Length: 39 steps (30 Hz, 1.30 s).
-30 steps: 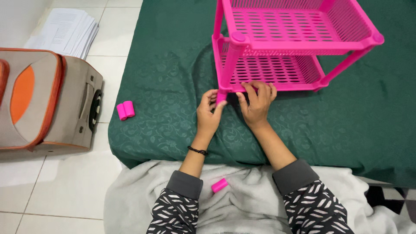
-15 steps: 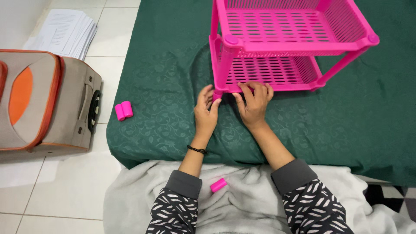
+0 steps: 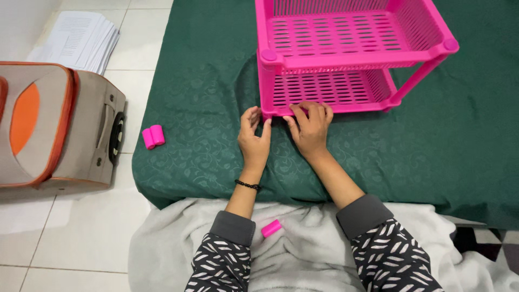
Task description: The person assembles a pink plastic two-tier basket by hand on a green bedsheet. They connect side panels to a base tray, insert vertical supports, and attach small cylindrical feet to the bottom corners.
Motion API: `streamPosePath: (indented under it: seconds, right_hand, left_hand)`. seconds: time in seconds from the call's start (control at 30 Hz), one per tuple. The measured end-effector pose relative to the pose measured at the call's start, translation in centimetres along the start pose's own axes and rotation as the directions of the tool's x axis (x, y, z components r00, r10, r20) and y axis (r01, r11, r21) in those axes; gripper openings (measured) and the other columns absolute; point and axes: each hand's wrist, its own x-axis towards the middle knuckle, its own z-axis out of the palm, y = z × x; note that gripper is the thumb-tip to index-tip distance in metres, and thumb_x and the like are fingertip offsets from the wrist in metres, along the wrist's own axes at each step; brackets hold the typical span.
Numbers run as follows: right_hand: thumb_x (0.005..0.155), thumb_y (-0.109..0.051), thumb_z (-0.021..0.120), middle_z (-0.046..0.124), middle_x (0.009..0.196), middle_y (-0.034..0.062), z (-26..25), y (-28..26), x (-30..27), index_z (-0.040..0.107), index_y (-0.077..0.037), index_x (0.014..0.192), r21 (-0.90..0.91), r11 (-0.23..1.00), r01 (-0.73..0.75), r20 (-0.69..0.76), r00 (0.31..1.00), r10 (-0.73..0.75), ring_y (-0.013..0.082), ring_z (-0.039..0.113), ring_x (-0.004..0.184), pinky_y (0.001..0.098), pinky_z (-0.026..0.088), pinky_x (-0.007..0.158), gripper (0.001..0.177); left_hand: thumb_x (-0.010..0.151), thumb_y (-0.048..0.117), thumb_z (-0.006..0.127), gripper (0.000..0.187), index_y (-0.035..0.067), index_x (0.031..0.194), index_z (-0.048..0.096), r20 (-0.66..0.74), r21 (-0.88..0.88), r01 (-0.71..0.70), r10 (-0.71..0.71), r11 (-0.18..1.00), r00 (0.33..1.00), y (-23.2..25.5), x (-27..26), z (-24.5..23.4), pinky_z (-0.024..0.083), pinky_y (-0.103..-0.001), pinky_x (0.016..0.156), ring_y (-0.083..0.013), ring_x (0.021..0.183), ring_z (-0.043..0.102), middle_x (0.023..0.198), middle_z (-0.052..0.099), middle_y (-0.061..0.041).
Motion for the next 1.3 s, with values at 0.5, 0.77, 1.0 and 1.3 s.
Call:
streamPosePath:
  seconds: [0.5, 0.77, 1.0, 1.3]
  right_hand:
    - [0.093, -0.028, 0.079, 0.065, 0.111, 0.0097, -0.3, -0.3, -0.4, 0.075, -0.008, 0.117, 0.048, 0.999, -0.002, -0.041, 0.999, 0.004, 0.0276, 0.059, 0.108, 0.0477, 0.035, 0.104, 0.032]
    - [0.093, -0.028, 0.079, 0.064, 0.111, 0.0093, -0.3, -0.4, -0.2, 0.074, -0.008, 0.117, 0.042, 0.999, -0.017, -0.027, 0.999, 0.018, 0.0268, 0.060, 0.109, 0.0482, 0.036, 0.106, 0.032]
    - [0.091, -0.025, 0.079, 0.065, 0.112, 0.0108, -0.6, -0.6, 0.1, 0.073, -0.007, 0.119, 0.060, 0.998, 0.017, 0.019, 1.000, -0.018, 0.0300, 0.060, 0.111, 0.0484, 0.038, 0.104, 0.034]
    - [0.099, -0.011, 0.072, 0.056, 0.118, 0.0160, -3.1, 3.7, -3.7, 0.062, -0.004, 0.119, 0.149, 0.963, -0.226, -0.272, 0.926, 0.260, 0.0349, 0.053, 0.116, 0.0463, 0.042, 0.107, 0.023]
  left_hand:
    - [0.091, 0.010, 0.079, 0.030, 0.003, 0.119, 0.070, 0.002, 0.301, -0.192, 0.201, 0.934, 0.980, 2.1, -0.4, -0.8, 0.057, -0.037, 0.084, -0.0282, 0.096, 0.070, 0.111, 0.071, -0.012]
    - [0.089, 0.012, 0.081, 0.031, 0.003, 0.117, 0.071, -0.024, 0.227, -0.097, 0.105, 0.969, 0.994, 1.9, -0.5, -0.8, 0.059, -0.033, 0.082, -0.0223, 0.091, 0.072, 0.110, 0.072, -0.010]
    - [0.091, 0.015, 0.081, 0.029, -0.002, 0.112, 0.070, -0.045, 0.207, 0.004, 0.005, 0.978, 0.999, 0.9, -0.2, -0.4, 0.061, -0.032, 0.083, -0.0229, 0.093, 0.073, 0.107, 0.070, -0.012]
    - [0.103, 0.029, 0.058, 0.036, -0.001, 0.122, 0.064, -0.044, 0.180, 0.131, -0.126, 0.975, 0.991, -1.7, -0.3, 0.0, 0.057, -0.035, 0.083, -0.0256, 0.097, 0.070, 0.116, 0.068, -0.016]
